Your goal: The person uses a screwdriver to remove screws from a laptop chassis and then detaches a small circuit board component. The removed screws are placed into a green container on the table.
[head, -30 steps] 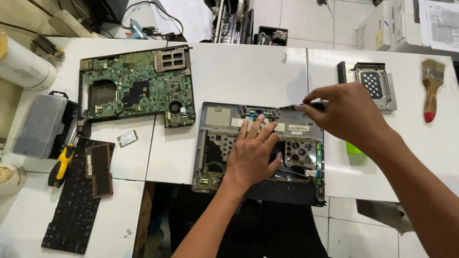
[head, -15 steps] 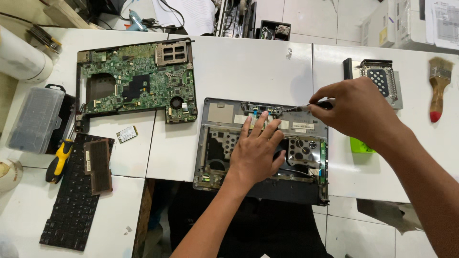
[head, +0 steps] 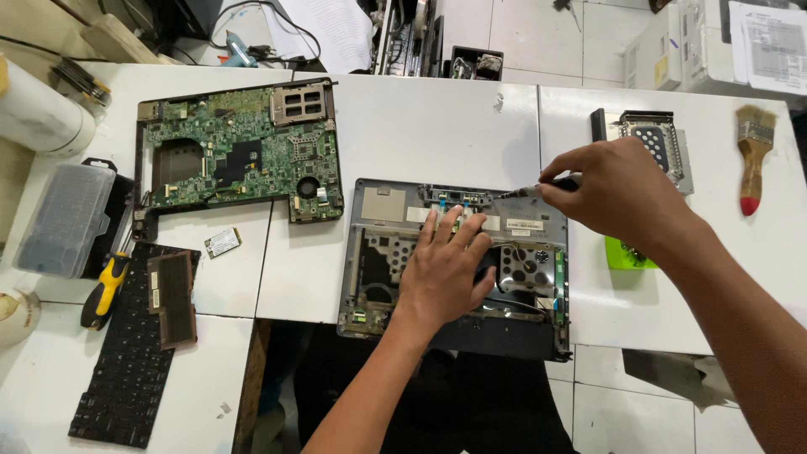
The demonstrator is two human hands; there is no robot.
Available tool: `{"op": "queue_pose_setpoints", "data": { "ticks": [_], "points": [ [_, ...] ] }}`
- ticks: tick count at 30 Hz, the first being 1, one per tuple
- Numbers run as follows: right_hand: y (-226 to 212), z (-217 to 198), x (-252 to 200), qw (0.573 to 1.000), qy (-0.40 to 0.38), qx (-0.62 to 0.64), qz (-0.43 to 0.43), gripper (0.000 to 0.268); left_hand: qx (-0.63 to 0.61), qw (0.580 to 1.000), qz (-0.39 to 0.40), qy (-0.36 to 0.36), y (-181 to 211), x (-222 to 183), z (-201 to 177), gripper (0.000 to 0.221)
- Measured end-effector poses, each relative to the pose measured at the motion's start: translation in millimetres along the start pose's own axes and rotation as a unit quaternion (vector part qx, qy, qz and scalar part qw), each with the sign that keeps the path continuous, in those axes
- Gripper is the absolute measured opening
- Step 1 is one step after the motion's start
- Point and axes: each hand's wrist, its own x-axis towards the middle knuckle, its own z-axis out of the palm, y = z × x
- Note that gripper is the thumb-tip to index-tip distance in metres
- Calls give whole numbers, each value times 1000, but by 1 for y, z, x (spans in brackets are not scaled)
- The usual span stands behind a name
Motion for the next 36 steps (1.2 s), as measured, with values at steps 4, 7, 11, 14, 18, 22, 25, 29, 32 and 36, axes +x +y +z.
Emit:
{"op": "queue_pose_setpoints", "data": {
  "ticks": [4, 7, 11, 14, 18, 22, 25, 29, 32, 36],
  "points": [
    [-2, -2, -1, 999, 5, 31, -10, 25, 7, 1000, -3, -9, -1, 0, 3, 38],
    [-6, -6, -3, 999, -17, 38, 8, 26, 5, 1000, -3, 1, -1, 0, 4, 32],
    [-5, -6, -4, 999, -4, 40, 6, 24, -2, 1000, -9, -3, -1, 1, 4, 22],
    [-9, -7, -5, 999, -12, 41, 2, 24, 0, 1000, -13, 6, -1, 1, 6, 20],
    [-2, 2, -2, 999, 16, 29, -43, 22, 14, 999, -30, 35, 0, 7, 9, 22],
    [-4, 1, -3, 998, 27, 12, -59, 20, 4, 999, -31, 13, -2, 9, 9, 24],
    [-4, -5, -4, 999, 6, 29, -12, 23, -10, 1000, -23, 11, -4, 9, 8, 24],
    [-3, -4, -4, 999, 21, 42, -18, 23, -13, 1000, -14, 11, -5, 8, 8, 26],
    [-7, -5, -3, 999, 9, 52, -12, 24, -19, 1000, -10, 7, -5, 10, 5, 25],
    [-9, -4, -2, 999, 1, 52, -5, 23, -16, 1000, -14, 7, -5, 10, 7, 25]
  ]
}}
